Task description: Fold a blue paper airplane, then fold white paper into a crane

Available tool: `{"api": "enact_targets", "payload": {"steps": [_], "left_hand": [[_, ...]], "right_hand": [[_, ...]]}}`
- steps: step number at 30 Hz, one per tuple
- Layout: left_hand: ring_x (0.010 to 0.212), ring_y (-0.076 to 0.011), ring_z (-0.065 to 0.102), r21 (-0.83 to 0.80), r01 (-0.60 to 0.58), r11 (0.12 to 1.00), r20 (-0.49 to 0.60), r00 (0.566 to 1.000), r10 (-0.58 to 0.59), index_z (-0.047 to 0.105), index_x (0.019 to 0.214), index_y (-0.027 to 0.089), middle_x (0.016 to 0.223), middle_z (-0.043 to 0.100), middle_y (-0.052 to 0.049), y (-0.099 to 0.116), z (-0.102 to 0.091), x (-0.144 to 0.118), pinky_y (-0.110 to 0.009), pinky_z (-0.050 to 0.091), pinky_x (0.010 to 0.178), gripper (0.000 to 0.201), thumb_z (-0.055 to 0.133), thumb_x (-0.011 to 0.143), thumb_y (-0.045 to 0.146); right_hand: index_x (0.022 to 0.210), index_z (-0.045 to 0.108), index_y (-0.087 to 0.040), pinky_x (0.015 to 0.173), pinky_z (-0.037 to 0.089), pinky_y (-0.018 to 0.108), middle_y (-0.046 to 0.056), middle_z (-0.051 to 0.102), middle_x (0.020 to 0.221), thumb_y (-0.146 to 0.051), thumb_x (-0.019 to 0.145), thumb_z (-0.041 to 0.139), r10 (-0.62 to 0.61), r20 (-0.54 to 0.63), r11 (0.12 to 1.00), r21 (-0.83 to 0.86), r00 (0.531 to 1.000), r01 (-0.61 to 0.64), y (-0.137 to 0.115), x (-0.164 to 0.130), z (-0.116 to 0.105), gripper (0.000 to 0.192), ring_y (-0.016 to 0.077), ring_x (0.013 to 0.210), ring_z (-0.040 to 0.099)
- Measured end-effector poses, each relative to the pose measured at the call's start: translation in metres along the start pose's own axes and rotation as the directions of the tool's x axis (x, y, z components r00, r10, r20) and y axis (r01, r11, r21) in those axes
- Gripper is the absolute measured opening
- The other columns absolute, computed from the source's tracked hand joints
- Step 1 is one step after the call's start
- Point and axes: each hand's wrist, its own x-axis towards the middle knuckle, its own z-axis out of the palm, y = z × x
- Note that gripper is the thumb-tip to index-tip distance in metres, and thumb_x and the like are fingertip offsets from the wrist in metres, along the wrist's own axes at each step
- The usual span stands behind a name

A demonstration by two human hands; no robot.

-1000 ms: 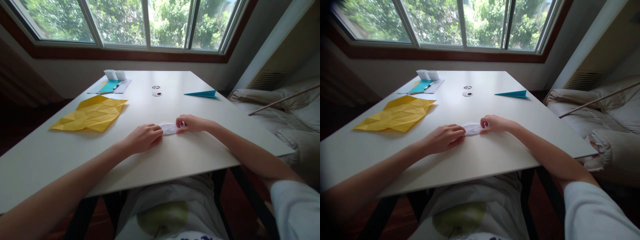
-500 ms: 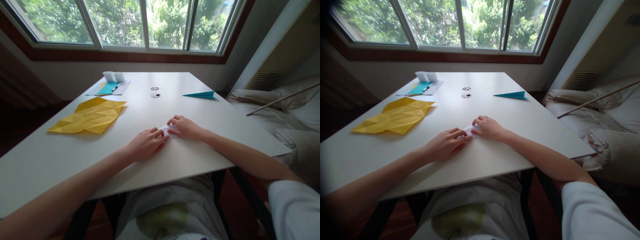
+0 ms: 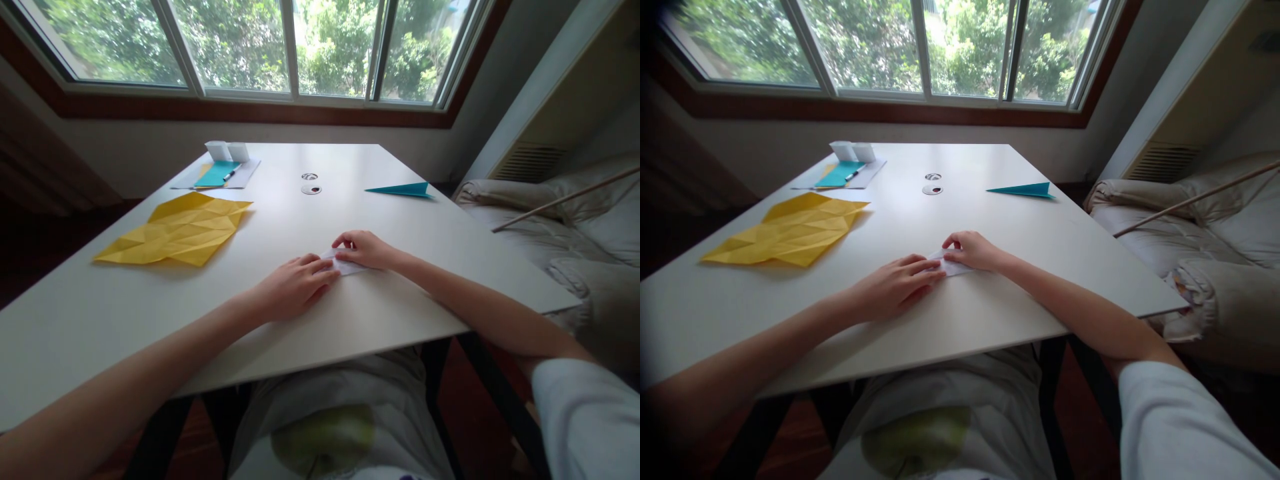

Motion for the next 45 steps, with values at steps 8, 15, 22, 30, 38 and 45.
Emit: {"api": "enact_targets", "payload": {"steps": [8,15,22,30,38,45], "left_hand": [[0.106,-0.0233,0.049,-0.014,-0.01,1.0,-0.004,1.0,0.01,0.05,0.118,0.018,0.118,0.054,-0.01,0.0,0.001,0.001,-0.038,0.044,0.089,0.031,0.034,0.091,0.022],[0.107,-0.0228,0.051,-0.036,-0.027,0.999,-0.008,1.0,0.027,0.05,0.116,0.016,0.117,0.054,-0.011,0.0,0.0,0.002,-0.037,0.045,0.089,0.03,0.035,0.091,0.02],[0.102,-0.022,0.053,-0.022,-0.013,1.0,-0.013,1.0,0.013,0.05,0.118,0.018,0.117,0.054,-0.011,0.0,0.002,0.001,-0.037,0.046,0.086,0.031,0.035,0.091,0.021],[0.105,-0.0242,0.049,-0.075,0.08,0.994,-0.022,0.996,-0.082,0.053,0.121,0.021,0.12,0.048,-0.015,0.001,0.001,-0.002,-0.04,0.047,0.085,0.033,0.039,0.09,0.023],[0.112,-0.0253,0.046,-0.094,0.073,0.993,-0.06,0.995,-0.079,0.055,0.118,0.022,0.125,0.049,-0.014,-0.001,0.004,-0.004,-0.043,0.045,0.09,0.032,0.043,0.089,0.024],[0.11,-0.0239,0.049,-0.052,0.044,0.998,-0.058,0.997,-0.047,0.051,0.123,0.021,0.121,0.053,-0.012,-0.002,0.007,-0.005,-0.038,0.047,0.088,0.034,0.039,0.091,0.025]], "right_hand": [[0.094,0.063,-0.016,0.062,0.035,0.022,0.002,0.057,0.081,-0.032,0.075,0.059,-0.057,-0.006,0.997,0.056,0.998,0.057,0.003,0.002,-0.002,0.025,0.0096,0.066,0.047],[0.083,0.06,-0.016,0.059,0.034,0.021,0.0,0.058,0.075,-0.029,0.077,0.056,-0.094,0.011,0.994,0.056,0.996,0.093,0.001,0.007,0.005,0.016,0.009,0.062,0.046],[0.087,0.06,-0.015,0.059,0.036,0.021,0.001,0.058,0.074,-0.024,0.079,0.053,-0.201,0.063,0.979,-0.002,0.978,0.202,0.004,0.005,-0.004,0.013,0.0097,0.062,0.048],[0.082,0.061,-0.016,0.072,0.041,0.025,0.005,0.06,0.082,-0.015,0.083,0.048,-0.394,0.025,0.919,-0.017,0.919,0.395,0.006,-0.005,-0.012,0.012,0.014,0.079,0.052],[0.083,0.064,-0.018,0.076,0.042,0.027,0.006,0.063,0.084,-0.016,0.085,0.047,-0.466,0.049,0.881,-0.066,0.883,0.469,0.008,-0.008,-0.017,0.017,0.0162,0.084,0.051],[0.09,0.066,-0.019,0.075,0.041,0.028,0.007,0.063,0.083,-0.016,0.087,0.042,-0.507,0.114,0.828,-0.21,0.854,0.52,0.009,-0.011,-0.019,0.024,0.0167,0.08,0.051]]}}
